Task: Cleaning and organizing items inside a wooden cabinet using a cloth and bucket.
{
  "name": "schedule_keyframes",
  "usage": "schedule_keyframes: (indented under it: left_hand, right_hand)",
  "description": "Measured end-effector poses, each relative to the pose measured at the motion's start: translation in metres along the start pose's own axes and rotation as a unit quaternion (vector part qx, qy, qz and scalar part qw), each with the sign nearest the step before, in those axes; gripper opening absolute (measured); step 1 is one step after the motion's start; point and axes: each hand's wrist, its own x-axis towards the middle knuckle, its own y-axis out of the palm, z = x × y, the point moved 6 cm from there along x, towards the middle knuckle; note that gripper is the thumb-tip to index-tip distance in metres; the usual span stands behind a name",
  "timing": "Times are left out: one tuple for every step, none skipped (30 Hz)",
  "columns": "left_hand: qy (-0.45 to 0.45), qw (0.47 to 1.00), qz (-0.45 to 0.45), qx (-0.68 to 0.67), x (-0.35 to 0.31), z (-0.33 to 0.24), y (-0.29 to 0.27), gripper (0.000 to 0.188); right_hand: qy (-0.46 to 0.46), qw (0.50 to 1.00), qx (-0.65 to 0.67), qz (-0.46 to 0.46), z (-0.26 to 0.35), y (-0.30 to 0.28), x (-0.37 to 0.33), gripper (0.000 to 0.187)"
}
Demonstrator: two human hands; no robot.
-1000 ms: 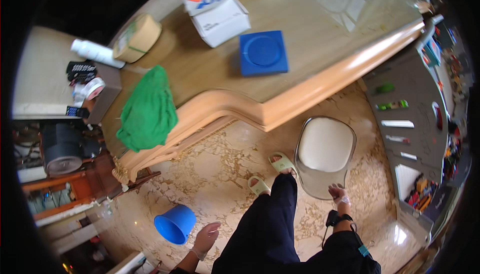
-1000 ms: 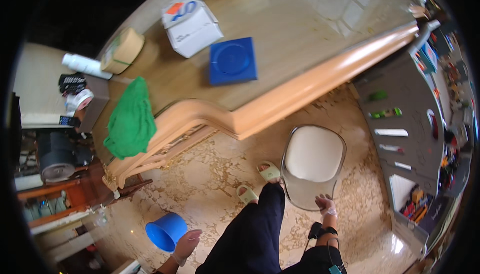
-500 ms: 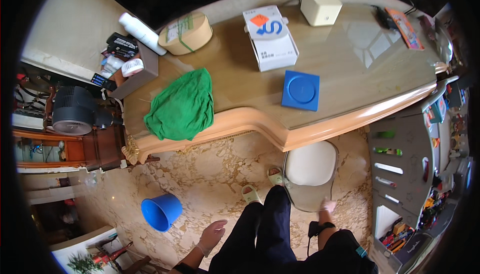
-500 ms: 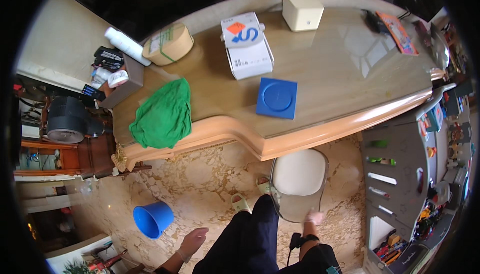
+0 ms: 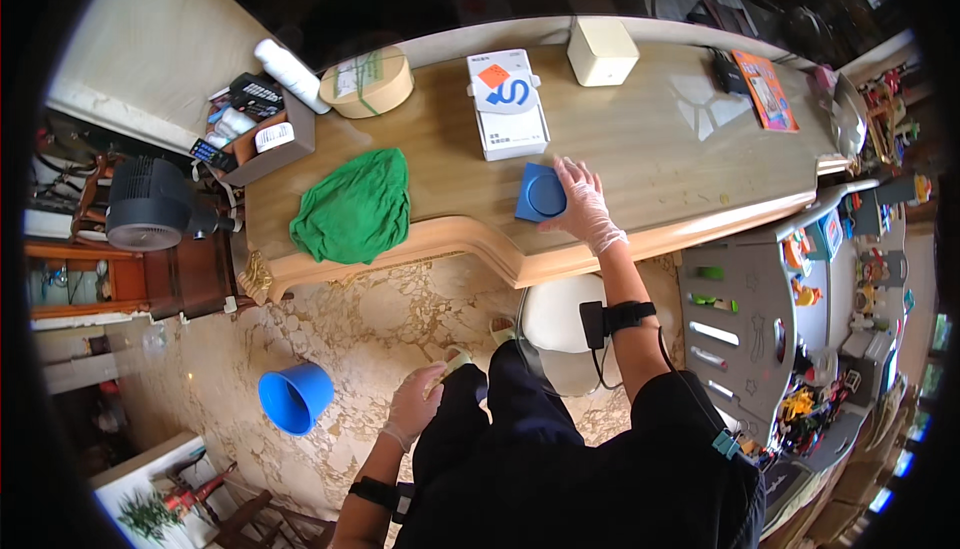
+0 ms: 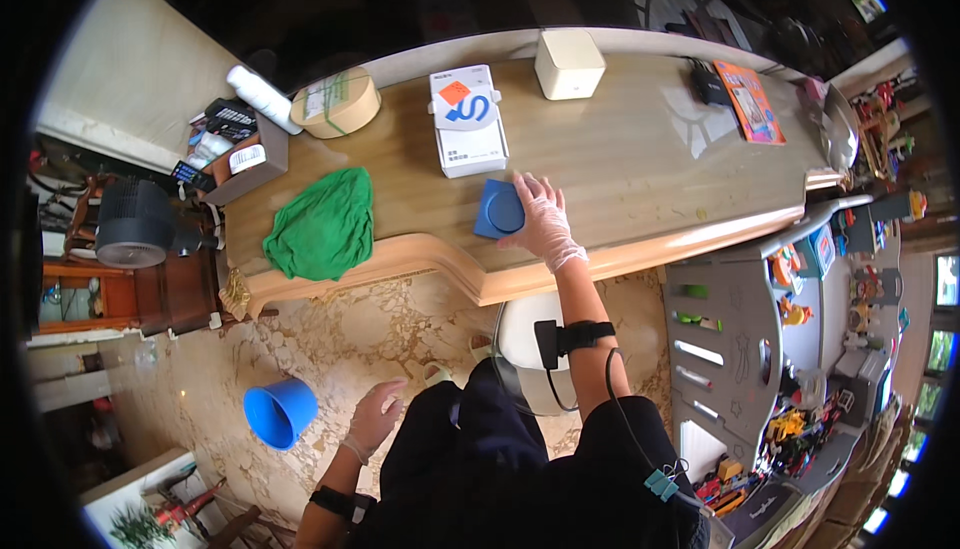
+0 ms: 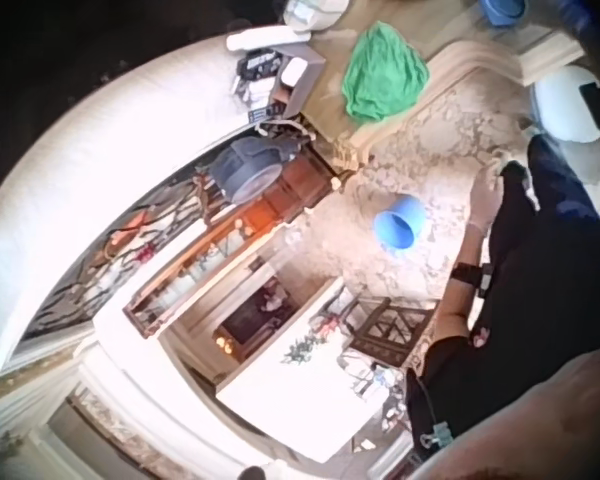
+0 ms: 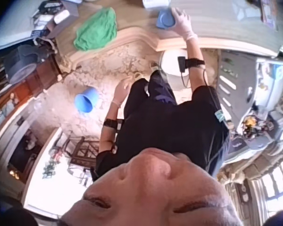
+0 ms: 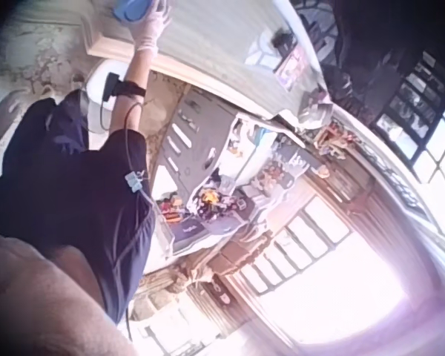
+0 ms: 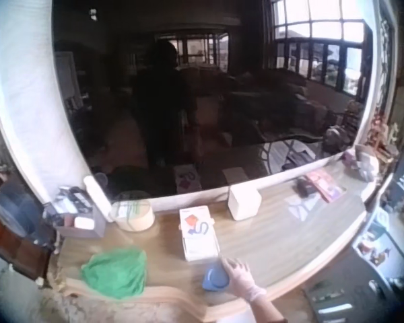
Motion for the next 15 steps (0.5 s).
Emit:
schedule_keyframes:
  left_hand:
    - [0.036, 0.999, 0.001, 0.029, 0.0, 0.001, -0.001, 0.032]
    - [0.031, 0.999, -0.004, 0.026, -0.001, 0.005, -0.004, 0.032]
    - [0.018, 1.0, -0.007, 0.023, -0.001, 0.008, -0.006, 0.032]
    - [0.004, 1.0, -0.008, 0.02, -0.004, 0.012, -0.008, 0.033]
    - [-0.002, 1.0, -0.012, 0.016, -0.005, 0.016, -0.01, 0.033]
    - [-0.015, 0.999, -0.011, -0.029, -0.001, 0.021, -0.011, 0.033]
    - [-0.023, 0.997, -0.013, -0.076, 0.009, 0.022, -0.011, 0.032]
    - [-0.044, 0.987, 0.01, -0.157, 0.021, 0.02, -0.01, 0.039]
    - [-0.028, 0.976, 0.029, -0.216, 0.036, 0.023, -0.008, 0.047]
    - [-0.01, 0.96, 0.047, -0.275, 0.054, 0.024, -0.008, 0.056]
    - [0.002, 0.93, 0.035, -0.365, 0.068, 0.018, -0.019, 0.062]
    - [0.019, 0.891, 0.031, -0.453, 0.086, 0.009, -0.032, 0.069]
    - [-0.015, 0.854, 0.041, -0.519, 0.096, -0.006, -0.049, 0.075]
    - [-0.034, 0.828, 0.035, -0.559, 0.101, -0.012, -0.066, 0.072]
    - [-0.052, 0.801, 0.025, -0.597, 0.106, -0.009, -0.083, 0.069]
  right_hand:
    - [-0.008, 1.0, 0.001, 0.005, 0.003, 0.006, 0.003, 0.106]
    - [-0.01, 1.0, 0.006, 0.008, 0.008, 0.01, 0.0, 0.108]
    - [-0.01, 1.0, 0.01, 0.011, 0.012, 0.014, -0.005, 0.109]
    - [-0.035, 0.999, 0.007, -0.026, 0.021, 0.013, -0.016, 0.111]
    - [-0.04, 0.999, 0.008, -0.02, 0.031, 0.019, -0.029, 0.111]
    - [-0.013, 0.999, 0.034, -0.038, 0.037, 0.022, -0.041, 0.109]
    - [0.013, 0.996, 0.059, -0.059, 0.039, 0.022, -0.047, 0.108]
    - [-0.015, 0.993, 0.081, -0.079, 0.051, 0.025, -0.049, 0.107]
    - [-0.042, 0.989, 0.107, -0.096, 0.068, 0.03, -0.053, 0.107]
    - [-0.045, 0.983, 0.162, -0.072, 0.088, 0.033, -0.053, 0.107]
    - [-0.056, 0.977, 0.208, -0.003, 0.119, 0.035, -0.048, 0.105]
    - [-0.085, 0.977, 0.19, 0.044, 0.152, 0.034, -0.045, 0.105]
    - [-0.111, 0.975, 0.171, 0.089, 0.182, 0.037, -0.041, 0.105]
    - [-0.151, 0.964, 0.185, 0.118, 0.21, 0.045, -0.039, 0.105]
    - [-0.194, 0.949, 0.199, 0.147, 0.239, 0.055, -0.035, 0.104]
